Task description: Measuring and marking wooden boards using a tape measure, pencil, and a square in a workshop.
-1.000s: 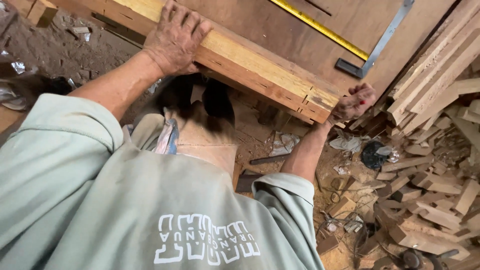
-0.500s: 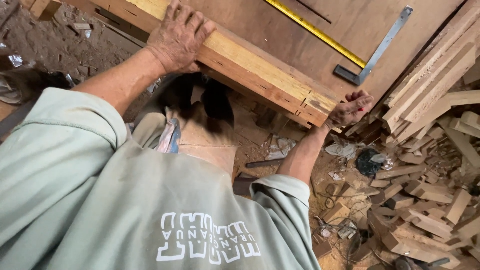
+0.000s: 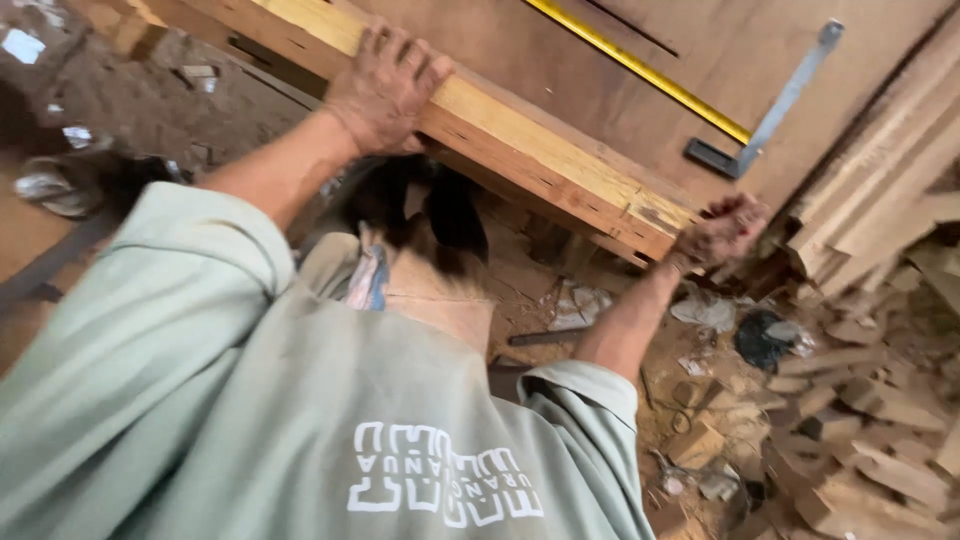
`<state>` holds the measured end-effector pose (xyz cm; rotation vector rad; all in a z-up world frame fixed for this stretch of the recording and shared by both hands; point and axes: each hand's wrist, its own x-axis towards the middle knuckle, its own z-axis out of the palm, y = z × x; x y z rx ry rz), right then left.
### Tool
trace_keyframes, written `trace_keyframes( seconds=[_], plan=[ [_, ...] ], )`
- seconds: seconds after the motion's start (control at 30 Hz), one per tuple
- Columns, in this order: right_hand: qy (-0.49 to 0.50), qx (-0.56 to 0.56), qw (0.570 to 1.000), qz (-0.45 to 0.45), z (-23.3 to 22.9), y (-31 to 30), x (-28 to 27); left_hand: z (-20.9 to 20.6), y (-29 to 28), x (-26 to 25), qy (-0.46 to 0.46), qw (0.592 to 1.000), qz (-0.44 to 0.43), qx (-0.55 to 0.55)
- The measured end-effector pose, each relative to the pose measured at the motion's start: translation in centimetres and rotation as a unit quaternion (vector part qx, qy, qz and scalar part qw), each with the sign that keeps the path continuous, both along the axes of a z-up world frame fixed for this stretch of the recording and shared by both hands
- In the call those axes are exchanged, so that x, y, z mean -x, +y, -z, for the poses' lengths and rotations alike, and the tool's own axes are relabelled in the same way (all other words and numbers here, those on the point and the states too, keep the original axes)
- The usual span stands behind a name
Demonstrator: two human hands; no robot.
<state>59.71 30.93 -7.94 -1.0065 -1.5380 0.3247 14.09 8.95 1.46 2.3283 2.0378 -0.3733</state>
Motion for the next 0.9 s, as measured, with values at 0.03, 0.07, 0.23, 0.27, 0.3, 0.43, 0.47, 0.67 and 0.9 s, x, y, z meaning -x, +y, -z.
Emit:
trace_keyframes(
  seconds=[0.03,0.07,0.23,0.27,0.3,0.43,0.47,0.67,0.9],
  plan=[
    [0.022,0.008,1.000,-0.009,-1.1,-0.3,-1.1,0.0,0.3,-0.5,0.022,1.000,-0.009,0.008],
    [-0.003,0.055,0.998,0.043,-2.0,-0.6,-2.1,0.0,0.5,-0.8,-0.016,1.000,-0.016,0.004],
    [-0.159,0.091,0.981,-0.060,-12.7,-4.8,4.2,-1.0,1.0,-0.4,-0.065,0.995,-0.039,0.066],
    [-0.243,0.051,0.963,-0.108,-12.5,-5.1,5.5,-0.7,0.9,-0.2,-0.053,0.997,-0.029,0.050],
    [-0.332,0.010,0.932,-0.149,-12.9,-5.4,6.0,-0.1,1.3,-0.8,-0.051,0.998,-0.012,0.030],
    [-0.538,0.237,0.792,-0.167,-16.8,-10.4,15.3,1.8,1.0,-1.0,-0.039,0.998,-0.022,0.041],
    [-0.561,0.259,0.761,-0.197,-17.2,-11.2,17.2,1.8,1.0,-0.9,-0.048,0.998,-0.022,0.016],
    [-0.629,0.201,0.733,-0.163,-14.4,-13.2,19.8,2.8,0.4,-1.1,-0.085,0.993,-0.034,-0.071],
    [-0.638,0.165,0.737,-0.152,-12.5,-12.8,18.6,2.1,-1.3,0.1,-0.214,0.960,-0.052,-0.171]
  ],
)
